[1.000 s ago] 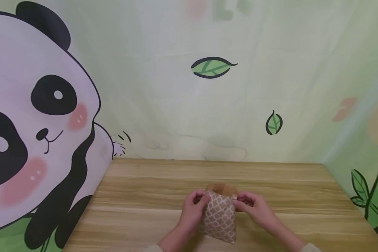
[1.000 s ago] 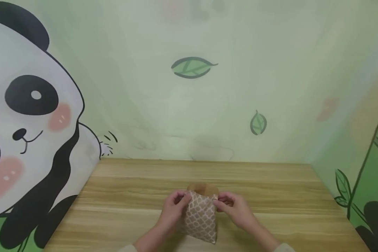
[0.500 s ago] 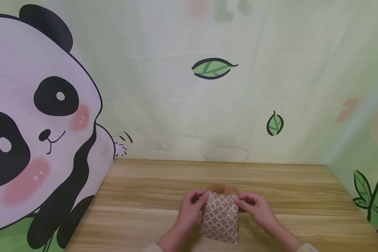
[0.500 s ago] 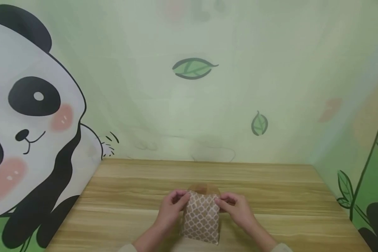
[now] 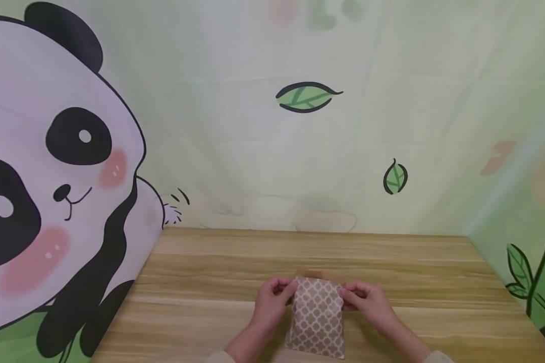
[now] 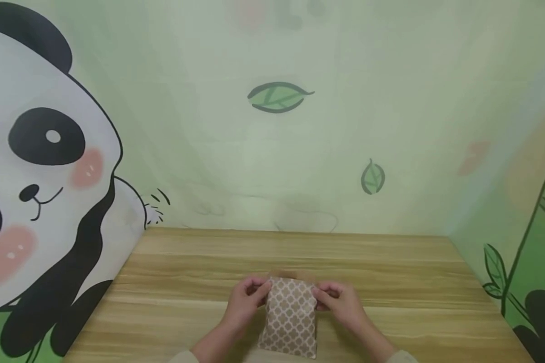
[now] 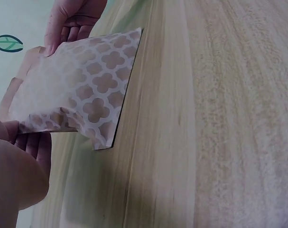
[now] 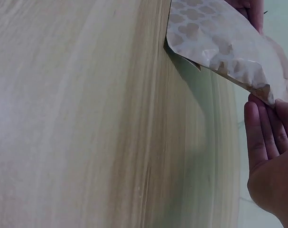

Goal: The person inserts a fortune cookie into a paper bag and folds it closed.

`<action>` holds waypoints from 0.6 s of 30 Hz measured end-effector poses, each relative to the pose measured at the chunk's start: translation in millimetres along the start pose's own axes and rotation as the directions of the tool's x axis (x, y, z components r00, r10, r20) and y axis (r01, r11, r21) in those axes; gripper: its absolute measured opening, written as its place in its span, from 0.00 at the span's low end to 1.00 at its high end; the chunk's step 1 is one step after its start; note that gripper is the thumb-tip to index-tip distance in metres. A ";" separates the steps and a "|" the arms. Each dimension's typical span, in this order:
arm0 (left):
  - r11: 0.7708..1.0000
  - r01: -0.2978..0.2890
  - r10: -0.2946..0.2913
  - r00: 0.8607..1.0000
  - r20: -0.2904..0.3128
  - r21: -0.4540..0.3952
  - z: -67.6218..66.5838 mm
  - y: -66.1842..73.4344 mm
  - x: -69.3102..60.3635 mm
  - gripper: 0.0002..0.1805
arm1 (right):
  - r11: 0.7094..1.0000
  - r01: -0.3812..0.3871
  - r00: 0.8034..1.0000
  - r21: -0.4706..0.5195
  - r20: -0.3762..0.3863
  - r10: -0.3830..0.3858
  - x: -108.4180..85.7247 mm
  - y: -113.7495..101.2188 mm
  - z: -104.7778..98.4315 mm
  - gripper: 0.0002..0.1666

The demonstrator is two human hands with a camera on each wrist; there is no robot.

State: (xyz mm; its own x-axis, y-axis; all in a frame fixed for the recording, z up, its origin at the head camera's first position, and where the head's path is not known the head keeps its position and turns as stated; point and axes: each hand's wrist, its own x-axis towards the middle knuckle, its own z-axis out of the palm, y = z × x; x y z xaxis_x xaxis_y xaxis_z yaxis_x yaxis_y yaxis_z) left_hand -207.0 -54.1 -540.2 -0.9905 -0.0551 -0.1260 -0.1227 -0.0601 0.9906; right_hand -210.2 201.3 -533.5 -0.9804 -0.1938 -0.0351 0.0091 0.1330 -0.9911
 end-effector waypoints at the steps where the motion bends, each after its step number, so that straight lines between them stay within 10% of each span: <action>1: 1.000 0.004 -0.004 1.000 -0.009 0.016 -0.1 -0.8 0.0 0.08 | 1.000 -0.003 1.000 0.003 0.005 0.003 0.0 1.2 -0.6 0.16; 18: 0.975 -0.005 -0.010 0.998 0.068 0.223 -9.7 -0.9 6.8 0.11 | 0.996 0.008 0.994 -0.093 0.108 0.002 1.1 4.2 -0.6 0.15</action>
State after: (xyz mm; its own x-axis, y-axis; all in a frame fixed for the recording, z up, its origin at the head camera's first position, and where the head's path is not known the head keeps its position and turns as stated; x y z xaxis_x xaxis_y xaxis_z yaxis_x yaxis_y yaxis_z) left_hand -213.0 -64.1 -542.4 -0.9912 0.0132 -0.1320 -0.1281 0.1645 0.9780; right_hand -211.4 202.3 -537.6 -0.9535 -0.2972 -0.0506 -0.0171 0.2209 -0.9751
